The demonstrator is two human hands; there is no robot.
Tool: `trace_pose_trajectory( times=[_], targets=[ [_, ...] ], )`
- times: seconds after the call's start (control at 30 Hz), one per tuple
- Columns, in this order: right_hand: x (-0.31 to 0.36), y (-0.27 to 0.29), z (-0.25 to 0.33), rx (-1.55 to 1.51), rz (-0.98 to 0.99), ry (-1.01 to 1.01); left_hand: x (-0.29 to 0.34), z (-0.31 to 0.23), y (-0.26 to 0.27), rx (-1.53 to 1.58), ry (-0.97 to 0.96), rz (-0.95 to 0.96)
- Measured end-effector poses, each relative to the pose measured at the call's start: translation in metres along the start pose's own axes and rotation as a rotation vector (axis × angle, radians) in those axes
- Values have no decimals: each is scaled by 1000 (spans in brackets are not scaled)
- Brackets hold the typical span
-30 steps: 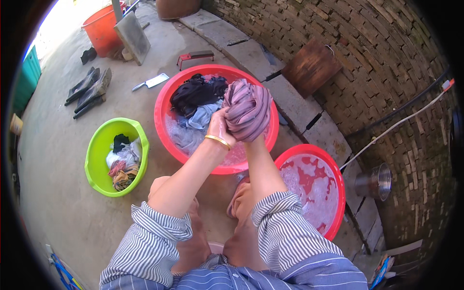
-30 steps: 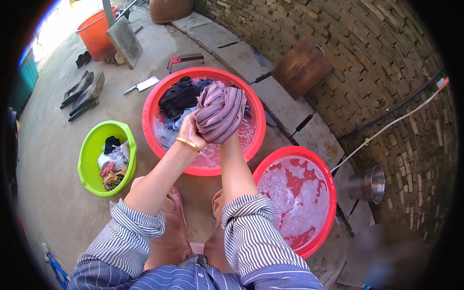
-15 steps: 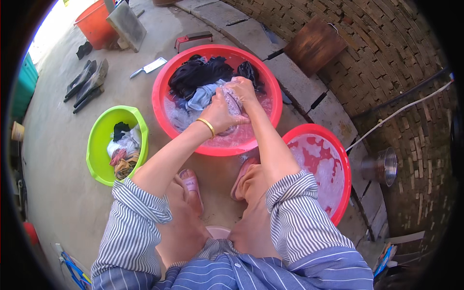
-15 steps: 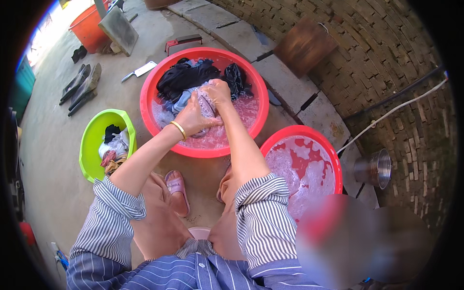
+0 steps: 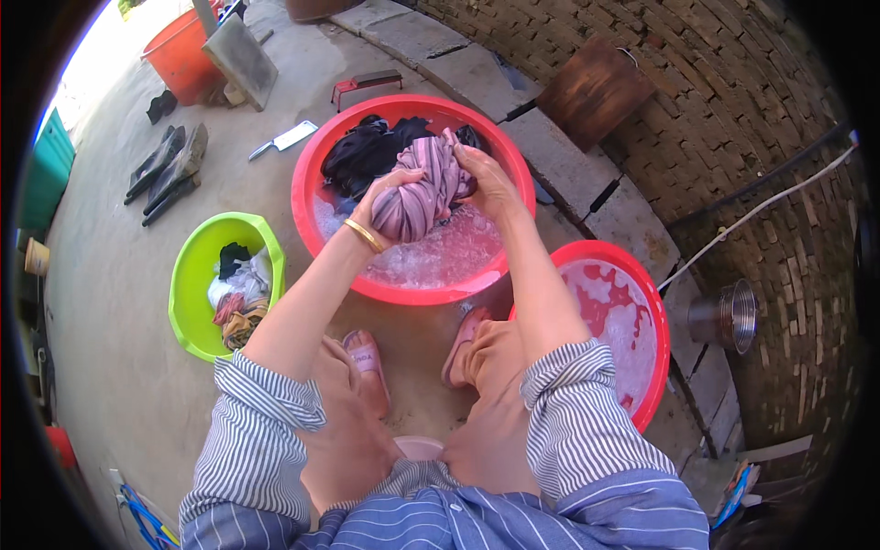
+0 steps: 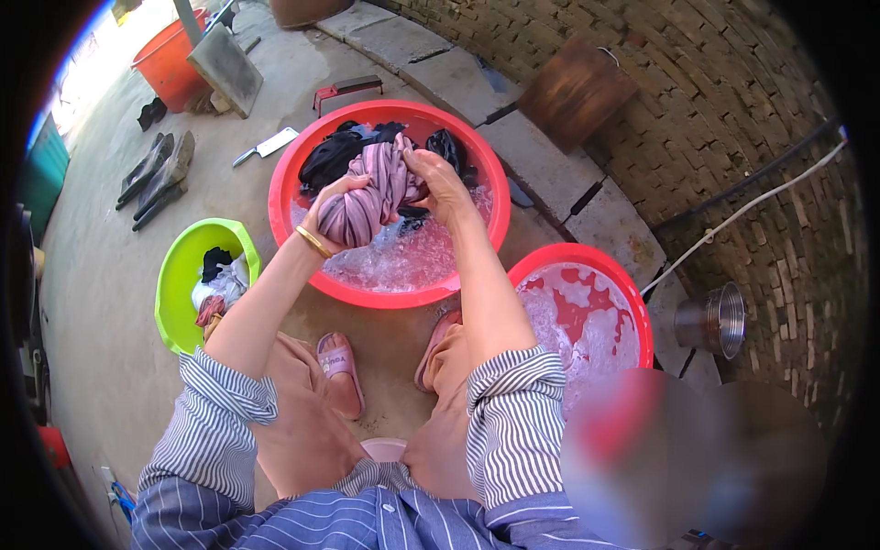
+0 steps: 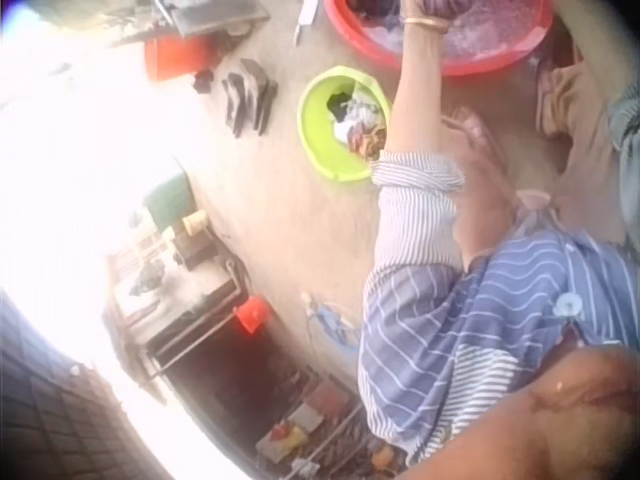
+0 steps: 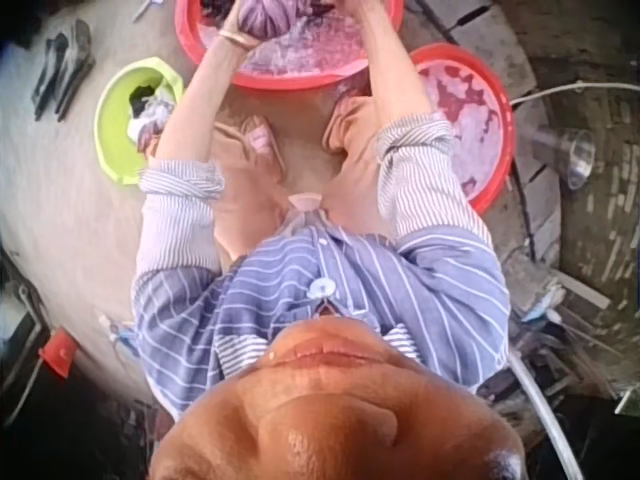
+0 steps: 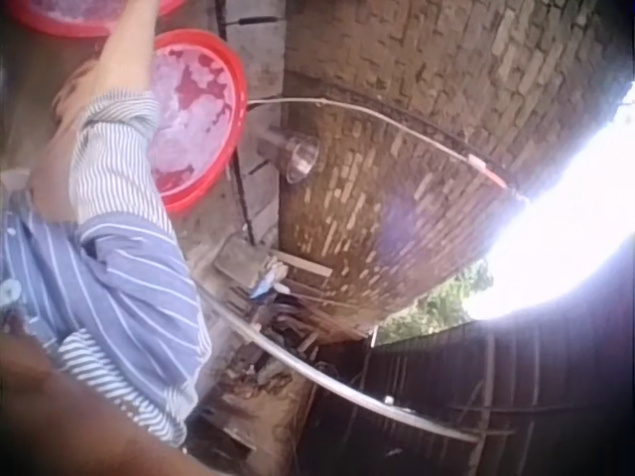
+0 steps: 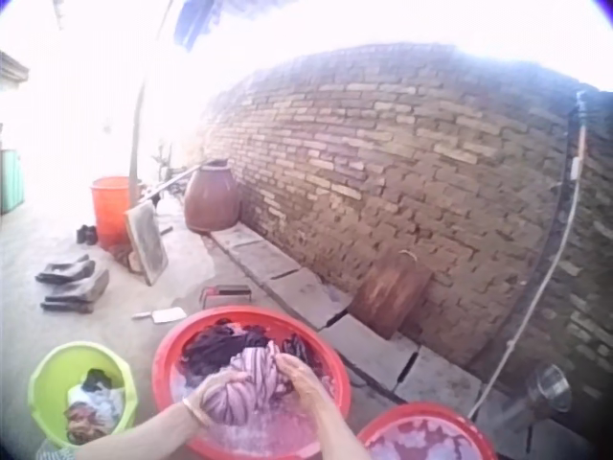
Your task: The person washes clothes by hand in a basin of soapy water, wringing out each piece of clothing and placing it into a plastic basket.
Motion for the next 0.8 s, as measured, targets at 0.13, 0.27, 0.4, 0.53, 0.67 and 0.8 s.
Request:
trace_pose_trajectory(
  times=[0.13,0.27,0.4,0.53,0.67,0.8],
  targets=[
    [10,-40,17,-580,341,125,2,18,-36,236,-60,155],
    [14,-38,35,-566,353,216,8,17,-50,231,-56,193],
    [9,-17,24,-283,24,50,19,22,-45,-89,28,-45],
    [5,-12,15,35,-67,-9,2,25,-41,-692,-3,-9],
    [1,-20,4,363,-128,104,-10,30,5,-1151,-154,-339],
    [-8,-4,-7,677,-335,288,-18,37,-2,-1429,-73,-532]
  ],
)
Point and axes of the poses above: each hand's wrist, its own x-axis away from the middle knuckle, its own y-axis out of the back of the hand, z = x × y, the point moved 7 cm from there along -x, towards the middle knuckle, and after that the axes turned 3 degrees about -x, right-handed, at the moved point
